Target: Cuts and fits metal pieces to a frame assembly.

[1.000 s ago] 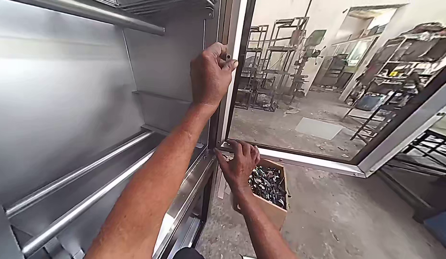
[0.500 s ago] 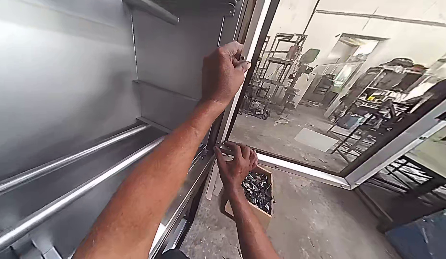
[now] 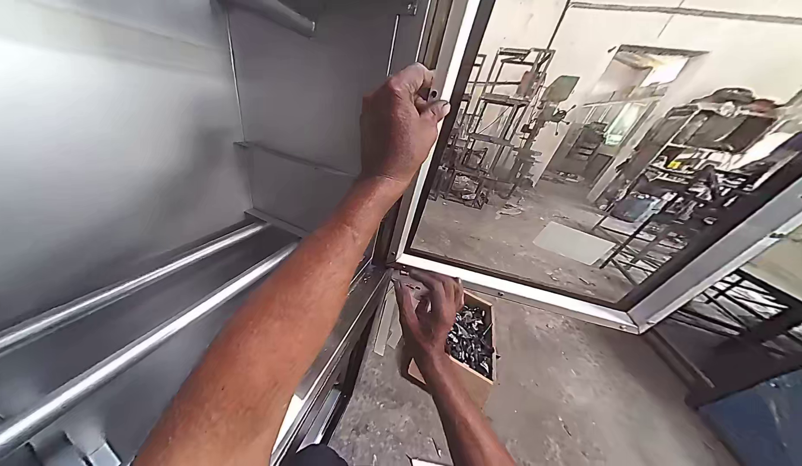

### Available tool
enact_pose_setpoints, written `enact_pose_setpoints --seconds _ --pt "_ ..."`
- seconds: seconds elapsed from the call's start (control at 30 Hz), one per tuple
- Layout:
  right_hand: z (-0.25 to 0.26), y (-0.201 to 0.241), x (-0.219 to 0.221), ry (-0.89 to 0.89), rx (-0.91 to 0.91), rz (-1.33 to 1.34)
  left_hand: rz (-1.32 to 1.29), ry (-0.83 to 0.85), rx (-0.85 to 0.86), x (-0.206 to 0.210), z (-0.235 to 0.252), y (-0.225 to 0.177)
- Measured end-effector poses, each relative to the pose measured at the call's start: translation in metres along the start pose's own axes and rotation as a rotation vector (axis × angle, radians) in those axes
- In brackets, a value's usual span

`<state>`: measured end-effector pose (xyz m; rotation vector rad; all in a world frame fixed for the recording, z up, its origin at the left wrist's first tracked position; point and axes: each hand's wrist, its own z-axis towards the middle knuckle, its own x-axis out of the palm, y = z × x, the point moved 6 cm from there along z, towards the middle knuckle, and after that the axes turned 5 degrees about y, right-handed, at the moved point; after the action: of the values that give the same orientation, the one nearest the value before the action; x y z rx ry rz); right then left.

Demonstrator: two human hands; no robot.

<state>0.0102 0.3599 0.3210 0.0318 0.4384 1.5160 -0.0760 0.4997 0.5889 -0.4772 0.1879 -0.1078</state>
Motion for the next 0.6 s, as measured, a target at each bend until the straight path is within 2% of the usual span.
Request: enact_pose_setpoints --seconds 0.2,0.3,0.43,0.6 --pt "-0.092 0.003 -0.033 0.397 -0.036 0.218 0.024 -0.001 0.041 0.0 -0.001 0.001" --pt "-0.117 0.016 -0.042 0.621 -0.061 0.252 0.048 0.003 0.073 -0.001 0.0 -0.001" --pt "-0.122 0.047 -0.051 0.713 -0.252 0.182 0.013 0.032 0.091 0.0 0.003 0.005" --pt "-0.128 0.07 -0.055 0.795 -0.338 0.265 -0.046 0.065 0.107 0.001 0.004 0.008"
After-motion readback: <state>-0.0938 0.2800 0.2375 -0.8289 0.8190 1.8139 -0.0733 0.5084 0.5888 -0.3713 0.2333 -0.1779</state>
